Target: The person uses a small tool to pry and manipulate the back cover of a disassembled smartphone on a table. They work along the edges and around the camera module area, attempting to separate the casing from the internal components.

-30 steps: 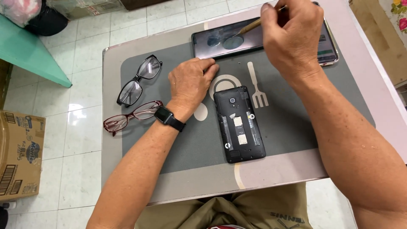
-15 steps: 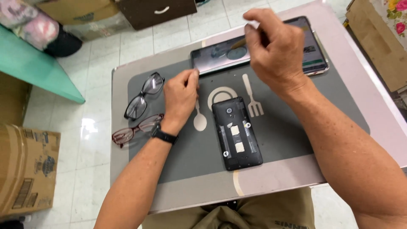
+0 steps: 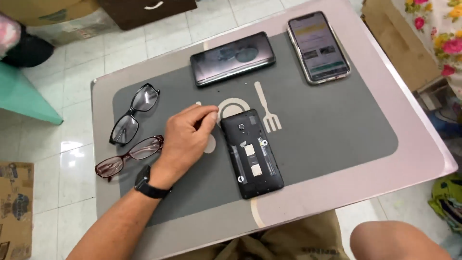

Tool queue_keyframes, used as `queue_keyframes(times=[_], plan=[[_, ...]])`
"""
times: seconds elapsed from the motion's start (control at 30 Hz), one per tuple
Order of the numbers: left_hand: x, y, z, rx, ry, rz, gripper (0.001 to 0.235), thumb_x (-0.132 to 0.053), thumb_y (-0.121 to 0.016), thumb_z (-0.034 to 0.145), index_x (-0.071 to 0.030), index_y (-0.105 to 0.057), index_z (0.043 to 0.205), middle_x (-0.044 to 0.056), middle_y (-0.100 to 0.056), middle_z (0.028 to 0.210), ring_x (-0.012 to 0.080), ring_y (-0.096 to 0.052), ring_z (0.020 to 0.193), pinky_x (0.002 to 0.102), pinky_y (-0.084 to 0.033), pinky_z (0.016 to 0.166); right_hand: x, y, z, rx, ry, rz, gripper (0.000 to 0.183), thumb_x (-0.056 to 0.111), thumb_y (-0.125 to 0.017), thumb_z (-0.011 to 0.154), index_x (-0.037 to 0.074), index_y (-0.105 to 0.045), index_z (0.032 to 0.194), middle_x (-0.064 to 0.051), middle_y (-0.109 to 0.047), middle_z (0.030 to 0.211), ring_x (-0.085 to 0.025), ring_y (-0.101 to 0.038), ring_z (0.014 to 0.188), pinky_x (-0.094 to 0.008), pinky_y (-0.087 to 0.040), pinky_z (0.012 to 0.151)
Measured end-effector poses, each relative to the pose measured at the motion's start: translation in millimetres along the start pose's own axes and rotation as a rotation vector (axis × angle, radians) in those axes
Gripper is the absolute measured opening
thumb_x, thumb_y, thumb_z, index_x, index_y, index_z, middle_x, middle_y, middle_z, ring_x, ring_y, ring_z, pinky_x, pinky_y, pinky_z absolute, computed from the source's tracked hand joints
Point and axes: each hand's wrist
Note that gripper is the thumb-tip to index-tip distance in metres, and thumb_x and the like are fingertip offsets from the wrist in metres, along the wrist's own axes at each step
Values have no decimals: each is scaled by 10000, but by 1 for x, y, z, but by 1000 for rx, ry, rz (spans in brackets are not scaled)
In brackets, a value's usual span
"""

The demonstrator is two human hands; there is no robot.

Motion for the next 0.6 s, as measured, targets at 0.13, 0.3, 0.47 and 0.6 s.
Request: queue_keyframes(times=[0.13,0.3,0.47,0.6], plan=[[-7,7,-3,18,-56,35,180,-203,-700,1036,-171,-850,1129,81,-836,999,318,-797,972,391,-640,803,-9,4,2,98,-170,-49,94,669,-665,847,599,-602,846,190,-605,912,-23,-595,943,-220,-457,873],[-4,7,-8,-30,-264,99,181,-138,-676,1020,-42,-822,1066,90,-845,1070,247,-796,982,384,-600,921,-18,14,13,-104,-103,195,170,498,-596,950,582,-572,1096,132,-632,1004,-58,-635,996,-213,-490,906],[-11,22,-16,72,-404,161,105,-99,-667,1026,-45,-753,1053,82,-805,1068,295,-746,954,416,-567,914,-28,41,44,-667,247,775,214,318,-475,1167,347,-464,1379,-29,-612,957,-145,-649,866,-255,-495,779],[-11,32,-15,213,-591,226,106,-42,-728,1004,20,-797,1055,152,-781,1033,325,-719,820,449,-564,739,-55,37,137,-1084,949,1414,144,211,-439,1329,97,-366,1380,-319,-597,1090,-462,-694,825,-495,-647,723]])
Point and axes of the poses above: each hand's wrist, its own z-axis towards the middle knuckle, its own y-axis out of the back of the hand, x = y × z
